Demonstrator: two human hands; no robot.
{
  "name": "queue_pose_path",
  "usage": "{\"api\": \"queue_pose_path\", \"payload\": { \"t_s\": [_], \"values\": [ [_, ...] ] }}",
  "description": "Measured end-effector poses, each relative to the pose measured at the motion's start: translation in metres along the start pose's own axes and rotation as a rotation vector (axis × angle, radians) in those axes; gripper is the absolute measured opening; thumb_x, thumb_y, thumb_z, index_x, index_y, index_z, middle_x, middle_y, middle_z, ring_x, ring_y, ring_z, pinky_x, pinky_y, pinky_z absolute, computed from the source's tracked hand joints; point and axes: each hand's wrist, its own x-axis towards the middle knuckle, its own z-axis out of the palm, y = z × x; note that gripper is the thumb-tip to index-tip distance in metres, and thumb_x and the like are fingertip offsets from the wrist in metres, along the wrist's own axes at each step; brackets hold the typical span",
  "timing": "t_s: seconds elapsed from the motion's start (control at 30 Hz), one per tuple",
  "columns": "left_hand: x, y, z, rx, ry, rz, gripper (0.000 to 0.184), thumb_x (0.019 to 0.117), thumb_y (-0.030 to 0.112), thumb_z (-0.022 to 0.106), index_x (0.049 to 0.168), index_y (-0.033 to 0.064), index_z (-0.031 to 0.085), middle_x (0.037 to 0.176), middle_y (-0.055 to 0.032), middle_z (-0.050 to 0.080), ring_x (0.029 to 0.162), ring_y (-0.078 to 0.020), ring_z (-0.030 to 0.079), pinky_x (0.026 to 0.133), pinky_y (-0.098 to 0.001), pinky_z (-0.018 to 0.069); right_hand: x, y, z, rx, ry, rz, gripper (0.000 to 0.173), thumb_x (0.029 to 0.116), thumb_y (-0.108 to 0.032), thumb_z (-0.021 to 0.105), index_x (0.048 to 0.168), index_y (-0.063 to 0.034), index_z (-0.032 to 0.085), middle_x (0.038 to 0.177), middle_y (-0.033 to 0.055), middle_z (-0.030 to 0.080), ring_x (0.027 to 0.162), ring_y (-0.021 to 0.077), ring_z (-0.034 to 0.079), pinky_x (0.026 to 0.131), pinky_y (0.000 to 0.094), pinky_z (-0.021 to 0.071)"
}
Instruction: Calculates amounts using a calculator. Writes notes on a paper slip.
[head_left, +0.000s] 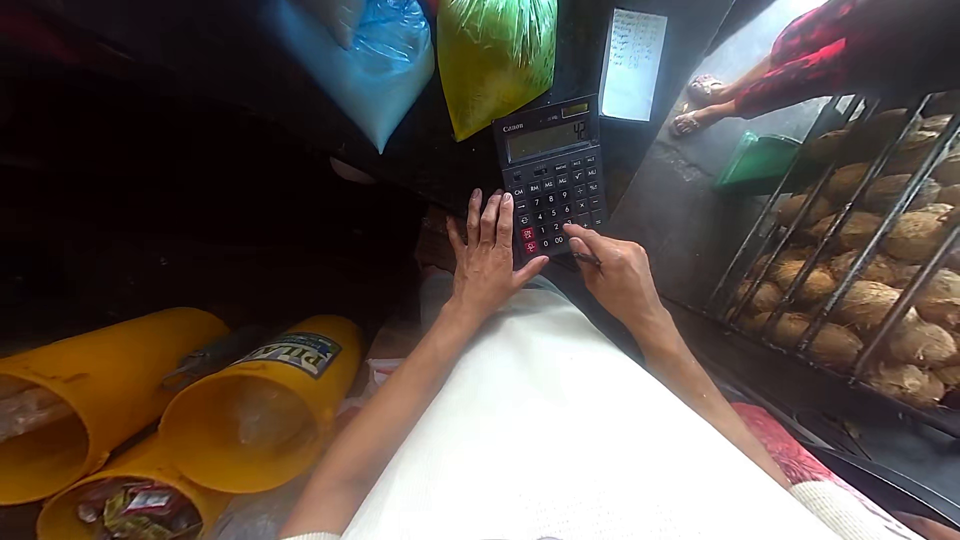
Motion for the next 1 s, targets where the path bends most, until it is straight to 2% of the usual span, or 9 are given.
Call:
{"api": "queue_pose_path", "payload": {
  "t_s": [0.17, 0.57, 0.73, 0.9, 1.0],
  "values": [
    [0.000, 0.000, -0.001, 0.000, -0.002, 0.003, 0.104, 0.0868, 0.076, 0.056, 0.162, 0.0111, 0.026, 0.166, -0.0126, 0.028, 0.157, -0.0365, 0.013, 0.118, -0.0728, 0.0080, -0.001, 0.008, -0.006, -0.003, 0.020, 0.051, 0.036, 0.1083, -0.025, 0.048, 0.131, -0.0073, 0.069, 0.091, 0.0106, 0.075, 0.072, 0.0238, 0.070, 0.065, 0.0436, 0.0572],
    [0.000, -0.001, -0.001, -0.015, -0.004, 0.010, 0.103, 0.0874, 0.075, 0.057, 0.162, 0.0109, 0.026, 0.167, -0.0120, 0.027, 0.157, -0.0360, 0.012, 0.118, -0.0730, 0.0075, -0.007, -0.005, 0.003, -0.041, 0.035, 0.121, 0.037, 0.1078, -0.027, 0.049, 0.134, -0.0108, 0.069, 0.078, 0.0102, 0.071, 0.062, 0.0260, 0.065, 0.056, 0.0457, 0.0527],
    [0.000, -0.002, -0.002, -0.002, -0.006, 0.017, 0.104, 0.0870, 0.076, 0.056, 0.162, 0.0110, 0.025, 0.167, -0.0120, 0.027, 0.157, -0.0362, 0.012, 0.117, -0.0737, 0.0078, -0.007, -0.011, 0.012, -0.065, 0.147, 0.114, 0.034, 0.1072, -0.024, 0.049, 0.128, -0.0088, 0.071, 0.077, 0.0098, 0.071, 0.061, 0.0242, 0.065, 0.055, 0.0430, 0.0523],
    [0.001, -0.004, -0.003, 0.008, -0.011, 0.029, 0.104, 0.0872, 0.077, 0.055, 0.162, 0.0102, 0.027, 0.167, -0.0124, 0.028, 0.157, -0.0369, 0.013, 0.117, -0.0742, 0.0083, -0.002, -0.014, 0.016, -0.106, 0.111, 0.219, 0.033, 0.1072, -0.027, 0.050, 0.128, -0.0135, 0.072, 0.078, 0.0111, 0.072, 0.065, 0.0296, 0.068, 0.057, 0.0499, 0.0533],
    [-0.001, -0.005, -0.003, 0.008, -0.016, 0.036, 0.105, 0.0876, 0.077, 0.054, 0.162, 0.0099, 0.025, 0.167, -0.0126, 0.027, 0.157, -0.0363, 0.012, 0.117, -0.0740, 0.0086, -0.003, -0.017, 0.009, -0.075, 0.174, 0.224, 0.033, 0.1080, -0.026, 0.048, 0.126, -0.0115, 0.072, 0.078, 0.0097, 0.071, 0.064, 0.0258, 0.067, 0.058, 0.0462, 0.0533]
  ]
}}
